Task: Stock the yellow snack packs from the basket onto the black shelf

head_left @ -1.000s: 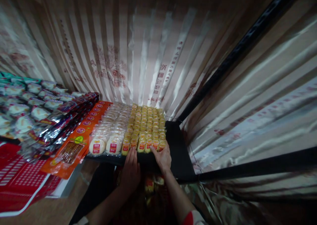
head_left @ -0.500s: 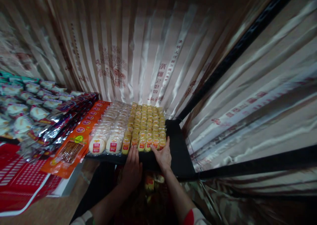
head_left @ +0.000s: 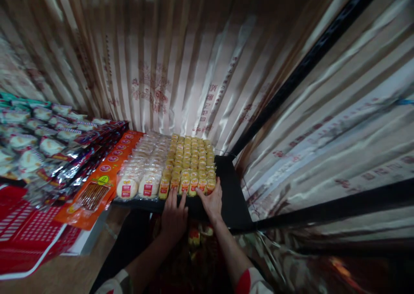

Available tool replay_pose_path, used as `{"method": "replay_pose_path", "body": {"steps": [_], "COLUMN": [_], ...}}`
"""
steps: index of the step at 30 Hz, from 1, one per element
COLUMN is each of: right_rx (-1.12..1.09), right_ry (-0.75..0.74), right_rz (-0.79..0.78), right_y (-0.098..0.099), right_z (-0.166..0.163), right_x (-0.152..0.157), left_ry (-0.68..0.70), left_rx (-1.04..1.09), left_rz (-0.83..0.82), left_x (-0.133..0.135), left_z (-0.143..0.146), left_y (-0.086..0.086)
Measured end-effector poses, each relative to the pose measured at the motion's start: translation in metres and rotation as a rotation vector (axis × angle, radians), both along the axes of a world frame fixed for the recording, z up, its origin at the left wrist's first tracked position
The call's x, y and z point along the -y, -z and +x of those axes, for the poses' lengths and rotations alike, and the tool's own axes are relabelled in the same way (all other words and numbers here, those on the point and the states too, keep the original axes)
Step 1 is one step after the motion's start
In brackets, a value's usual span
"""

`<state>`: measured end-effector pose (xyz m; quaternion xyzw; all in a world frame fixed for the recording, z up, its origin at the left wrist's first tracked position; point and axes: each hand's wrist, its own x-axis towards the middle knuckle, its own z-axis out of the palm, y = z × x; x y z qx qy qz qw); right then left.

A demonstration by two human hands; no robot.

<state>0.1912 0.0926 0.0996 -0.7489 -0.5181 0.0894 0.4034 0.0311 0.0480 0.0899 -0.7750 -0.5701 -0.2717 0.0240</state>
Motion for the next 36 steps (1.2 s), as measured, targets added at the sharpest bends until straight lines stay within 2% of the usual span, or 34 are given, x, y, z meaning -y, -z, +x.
{"method": "replay_pose_path", "body": {"steps": [8, 12, 19, 26, 33, 36], "right_rx": [-0.119, -0.096, 0.012, -0.098, -0.185, -0.146], "right_ry": [-0.004, 0.005, -0.006, -0.016, 0.061, 0.101], "right_rz": [0.055, 0.071, 0.021, 0.011, 0.140, 0.233], "right_y": [-0.002, 0.003, 0.006, -0.001, -0.002, -0.007], "right_z": [0.001, 0.003, 0.003, 0.000, 0.004, 0.007], "right_x": [0.002, 0.001, -0.002, 0.003, 0.008, 0.012], "left_ry": [-0.034, -0.034, -0.039, -0.052, -0.052, -0.054], "left_rx": [-0.033, -0.037, -0.052, -0.048, -0.035, -0.028], "left_rz": [0.030, 0.037, 0.042, 0.031, 0.033, 0.049], "left_x": [0.000, 0.000, -0.001, 0.000, 0.000, 0.000], "left_z": [0.004, 0.004, 0.004, 0.005, 0.005, 0.005], "left_y": [-0.001, -0.001, 0.003, 0.002, 0.003, 0.005]}}
